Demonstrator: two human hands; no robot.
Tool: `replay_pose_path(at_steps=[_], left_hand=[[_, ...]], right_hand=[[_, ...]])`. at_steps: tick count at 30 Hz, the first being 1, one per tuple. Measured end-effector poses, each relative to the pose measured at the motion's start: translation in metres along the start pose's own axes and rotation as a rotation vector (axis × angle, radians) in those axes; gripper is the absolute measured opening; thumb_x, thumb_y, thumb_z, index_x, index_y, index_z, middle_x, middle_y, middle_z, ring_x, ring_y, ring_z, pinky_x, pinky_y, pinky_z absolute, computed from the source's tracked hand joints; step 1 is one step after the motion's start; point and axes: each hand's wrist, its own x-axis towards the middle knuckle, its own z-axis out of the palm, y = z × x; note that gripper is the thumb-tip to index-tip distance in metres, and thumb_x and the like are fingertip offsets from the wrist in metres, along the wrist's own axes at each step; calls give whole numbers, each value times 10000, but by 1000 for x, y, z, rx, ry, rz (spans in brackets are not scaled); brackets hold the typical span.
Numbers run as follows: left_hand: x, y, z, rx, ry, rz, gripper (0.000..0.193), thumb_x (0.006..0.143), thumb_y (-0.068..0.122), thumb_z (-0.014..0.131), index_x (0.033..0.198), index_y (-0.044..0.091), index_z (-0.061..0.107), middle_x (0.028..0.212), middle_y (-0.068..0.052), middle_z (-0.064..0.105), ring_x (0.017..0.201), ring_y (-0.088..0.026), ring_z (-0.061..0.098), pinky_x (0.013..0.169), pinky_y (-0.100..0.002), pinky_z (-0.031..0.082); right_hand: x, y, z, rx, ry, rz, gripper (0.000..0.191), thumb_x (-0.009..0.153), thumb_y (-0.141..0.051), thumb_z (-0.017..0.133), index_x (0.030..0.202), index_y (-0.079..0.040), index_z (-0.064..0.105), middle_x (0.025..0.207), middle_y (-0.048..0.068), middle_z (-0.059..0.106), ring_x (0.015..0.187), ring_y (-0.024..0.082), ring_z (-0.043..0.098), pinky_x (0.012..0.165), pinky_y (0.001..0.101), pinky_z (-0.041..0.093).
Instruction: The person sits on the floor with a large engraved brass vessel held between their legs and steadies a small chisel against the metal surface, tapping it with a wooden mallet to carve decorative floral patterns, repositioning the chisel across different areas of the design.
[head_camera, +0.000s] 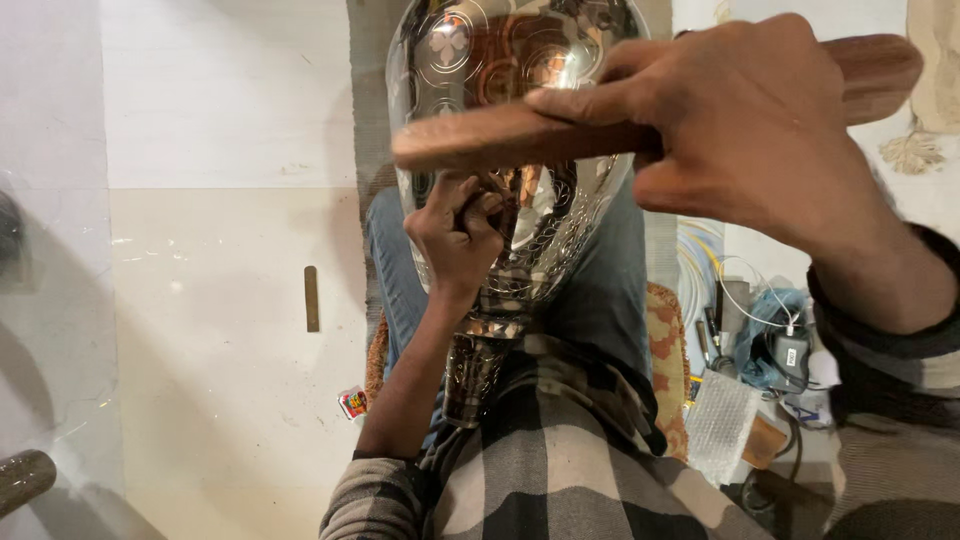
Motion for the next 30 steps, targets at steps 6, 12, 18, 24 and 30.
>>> replay_pose_path(at_steps=[6,12,18,24,30], left_hand=[[14,0,-7,-59,-187,9,320,904,-107,541,1165,-2,695,985,-106,791,850,-177,808,749,-274,672],[39,2,-17,-82,-446,82,275,877,-104,634,1131,-16,694,976,-124,793,859,-197,803,723,-289,640],[59,-6,-16,-127,-701,203,336,819,-134,587,1103,6,699,972,-126,786,894,-200,808,760,-291,662],[79,-11,-10,23,-993,262,404,713,-118,658,1062,58,763,897,-107,797,747,-199,793,636,-325,616],[96,-7,-1,-127,-1111,454,483,714,-115,694,1153,79,758,924,-96,794,765,-199,784,647,-316,618]], right_hand=[[-6,-7,23,63,-78,181,819,712,4,683,1452,-341,617,1027,-8,744,508,214,577,444,382,419],[-35,-3,52,321,85,249,797,661,52,670,1421,-182,715,1006,69,763,588,159,585,533,298,404],[-74,-20,85,776,417,444,665,794,36,633,1457,-12,650,970,69,636,799,77,569,748,220,448],[-107,-45,113,840,513,487,521,832,50,629,1351,7,638,1159,140,707,1080,120,650,980,212,485],[-127,-86,143,858,564,707,661,730,33,663,1390,54,647,1143,145,703,960,143,659,859,253,503]])
